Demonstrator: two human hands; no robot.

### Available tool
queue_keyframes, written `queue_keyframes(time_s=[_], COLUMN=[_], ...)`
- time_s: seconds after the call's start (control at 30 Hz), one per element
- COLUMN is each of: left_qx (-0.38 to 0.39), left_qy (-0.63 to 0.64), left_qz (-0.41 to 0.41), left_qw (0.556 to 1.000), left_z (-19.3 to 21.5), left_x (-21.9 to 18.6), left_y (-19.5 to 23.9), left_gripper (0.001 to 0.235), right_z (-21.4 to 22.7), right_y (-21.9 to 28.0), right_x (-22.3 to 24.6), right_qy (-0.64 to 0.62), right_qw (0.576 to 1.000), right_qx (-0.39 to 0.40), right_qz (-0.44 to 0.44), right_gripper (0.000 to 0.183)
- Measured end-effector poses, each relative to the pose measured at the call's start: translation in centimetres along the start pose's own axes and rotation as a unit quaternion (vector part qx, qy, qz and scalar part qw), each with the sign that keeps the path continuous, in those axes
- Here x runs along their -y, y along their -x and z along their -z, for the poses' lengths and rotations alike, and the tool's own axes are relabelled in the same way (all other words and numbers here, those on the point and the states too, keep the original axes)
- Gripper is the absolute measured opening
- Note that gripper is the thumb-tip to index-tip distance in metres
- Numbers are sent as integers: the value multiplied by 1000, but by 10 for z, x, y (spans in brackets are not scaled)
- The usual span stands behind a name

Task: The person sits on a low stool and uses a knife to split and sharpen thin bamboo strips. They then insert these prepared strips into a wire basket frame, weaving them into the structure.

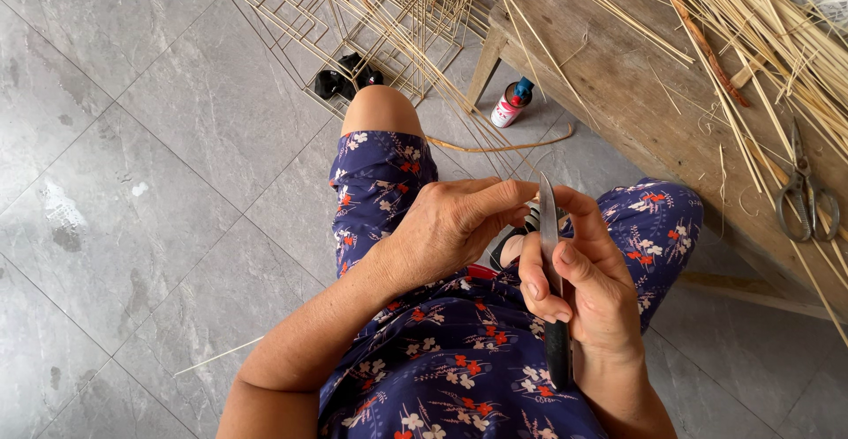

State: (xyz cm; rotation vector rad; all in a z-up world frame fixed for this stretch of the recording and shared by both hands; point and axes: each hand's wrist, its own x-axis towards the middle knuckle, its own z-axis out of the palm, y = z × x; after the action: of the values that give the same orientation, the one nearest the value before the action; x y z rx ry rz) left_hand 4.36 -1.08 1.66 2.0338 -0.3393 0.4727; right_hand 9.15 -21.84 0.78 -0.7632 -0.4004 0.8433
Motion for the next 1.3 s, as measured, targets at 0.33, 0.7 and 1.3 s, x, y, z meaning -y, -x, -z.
queue_keyframes(time_s=[0.33, 0.7, 1.3], left_qx=[17, 63, -96], left_qy=[-12, -97, -137], left_qz=[31, 97, 80], left_qw=[999, 989, 983], left_z=[-3, 50, 79], left_x=[0, 47, 31], left_y=[-3, 25, 30], left_gripper=[21, 12, 22], right_z=[-1, 156, 107], right_y=[-1, 39, 19], right_x=[6, 71, 30], right_qy=[32, -193, -82], right_qw=[999, 957, 991], right_qx=[1, -151, -89], right_qz=[1, 154, 62], right_gripper=[53, 19, 36])
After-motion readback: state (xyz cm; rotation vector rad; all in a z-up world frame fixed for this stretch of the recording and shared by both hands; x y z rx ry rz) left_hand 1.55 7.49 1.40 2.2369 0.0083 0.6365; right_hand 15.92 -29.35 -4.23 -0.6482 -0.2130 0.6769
